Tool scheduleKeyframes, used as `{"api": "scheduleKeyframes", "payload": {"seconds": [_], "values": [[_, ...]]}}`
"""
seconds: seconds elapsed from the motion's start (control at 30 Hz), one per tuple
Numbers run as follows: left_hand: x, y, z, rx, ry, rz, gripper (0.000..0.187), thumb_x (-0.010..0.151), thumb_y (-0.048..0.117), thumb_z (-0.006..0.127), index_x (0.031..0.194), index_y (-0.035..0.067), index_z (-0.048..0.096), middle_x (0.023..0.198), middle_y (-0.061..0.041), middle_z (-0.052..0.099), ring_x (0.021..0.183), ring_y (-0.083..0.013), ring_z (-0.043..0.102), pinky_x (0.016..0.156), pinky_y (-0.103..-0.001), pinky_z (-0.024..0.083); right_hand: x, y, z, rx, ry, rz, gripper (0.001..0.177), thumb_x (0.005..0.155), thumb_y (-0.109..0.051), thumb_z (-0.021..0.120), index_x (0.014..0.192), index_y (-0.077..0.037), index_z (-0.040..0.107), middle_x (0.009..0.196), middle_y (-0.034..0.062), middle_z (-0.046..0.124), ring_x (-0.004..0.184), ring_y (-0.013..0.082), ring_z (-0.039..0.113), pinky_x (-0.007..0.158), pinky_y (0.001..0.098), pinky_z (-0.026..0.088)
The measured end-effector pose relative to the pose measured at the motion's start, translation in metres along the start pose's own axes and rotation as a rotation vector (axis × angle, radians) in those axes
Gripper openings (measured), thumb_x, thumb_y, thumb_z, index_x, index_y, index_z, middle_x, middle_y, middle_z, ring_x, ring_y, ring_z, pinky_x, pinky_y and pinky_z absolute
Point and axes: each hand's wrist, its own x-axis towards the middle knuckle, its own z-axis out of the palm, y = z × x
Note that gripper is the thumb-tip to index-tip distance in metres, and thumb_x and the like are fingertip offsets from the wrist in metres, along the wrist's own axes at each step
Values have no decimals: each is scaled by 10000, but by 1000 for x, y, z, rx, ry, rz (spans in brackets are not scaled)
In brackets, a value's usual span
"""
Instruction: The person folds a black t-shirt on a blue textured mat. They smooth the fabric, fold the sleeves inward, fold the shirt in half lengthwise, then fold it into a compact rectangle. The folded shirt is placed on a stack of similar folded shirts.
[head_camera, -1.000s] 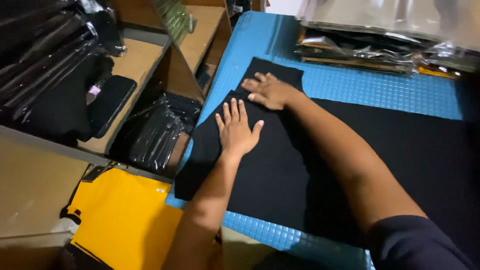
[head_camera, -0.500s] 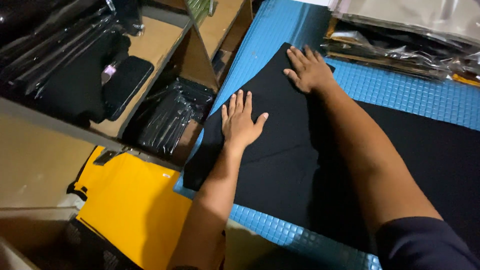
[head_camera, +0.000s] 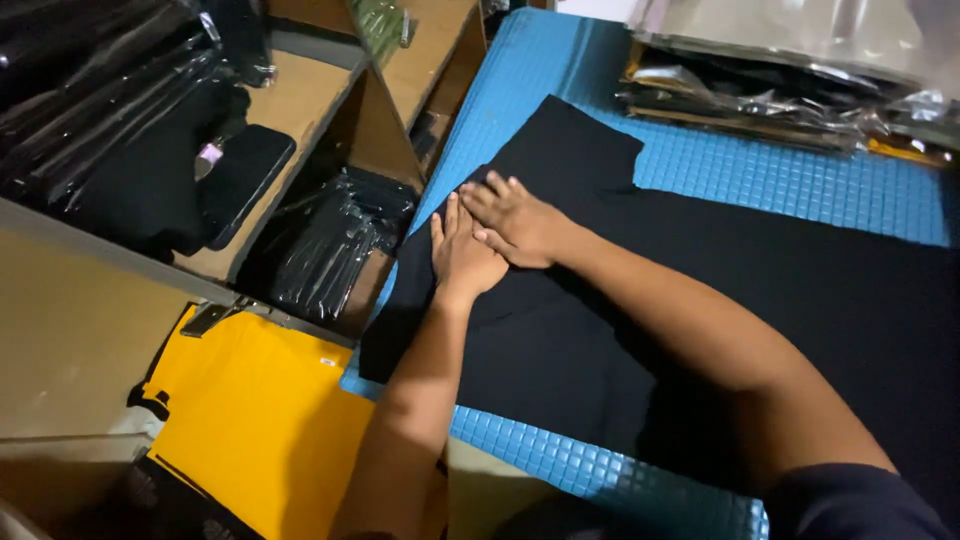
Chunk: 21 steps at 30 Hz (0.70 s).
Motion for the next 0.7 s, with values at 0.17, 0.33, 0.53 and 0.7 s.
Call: {"api": "scheduleKeyframes", "payload": {"seconds": [0.17, 0.33, 0.53, 0.7], "values": [[9, -12, 18, 16, 64, 59, 784, 1028, 466, 366, 1662, 79, 115, 1745, -136, 5, 1610, -272, -25, 1290, -534, -38, -48, 32, -16, -99, -31, 10, 614, 1097, -428, 411, 1585, -57, 412, 1580, 206, 470, 1448, 520, 382, 1164, 669, 300], [9, -13, 19, 51, 98, 82, 829, 1037, 549, 376, 1661, 64, 128, 1740, -166, 44, 1611, -301, 9, 1277, -558, -21, -115, 87, -43, -456, 26, 101, 641, 1053, -483, 509, 1568, -101, 502, 1571, 143, 521, 1485, 459, 380, 1175, 606, 336], [12, -12, 22, 3, 203, 118, 802, 1008, 520, 523, 1607, 22, 330, 1690, -219, 249, 1586, -344, 198, 1262, -602, 106, -245, 132, -93, -913, 17, 422, 523, 926, -448, 643, 1385, -201, 692, 1248, -15, 764, 1191, 196, 722, 1263, 602, 219], [59, -23, 47, 108, 543, 234, 320, 872, 471, 736, 1049, 207, 771, 977, -34, 754, 1061, -287, 683, 1148, -667, 207, -344, 93, -138, -769, 58, 828, 605, 914, -657, 680, 1374, -265, 710, 1248, 10, 719, 1170, 252, 710, 1048, 509, 476]]}}
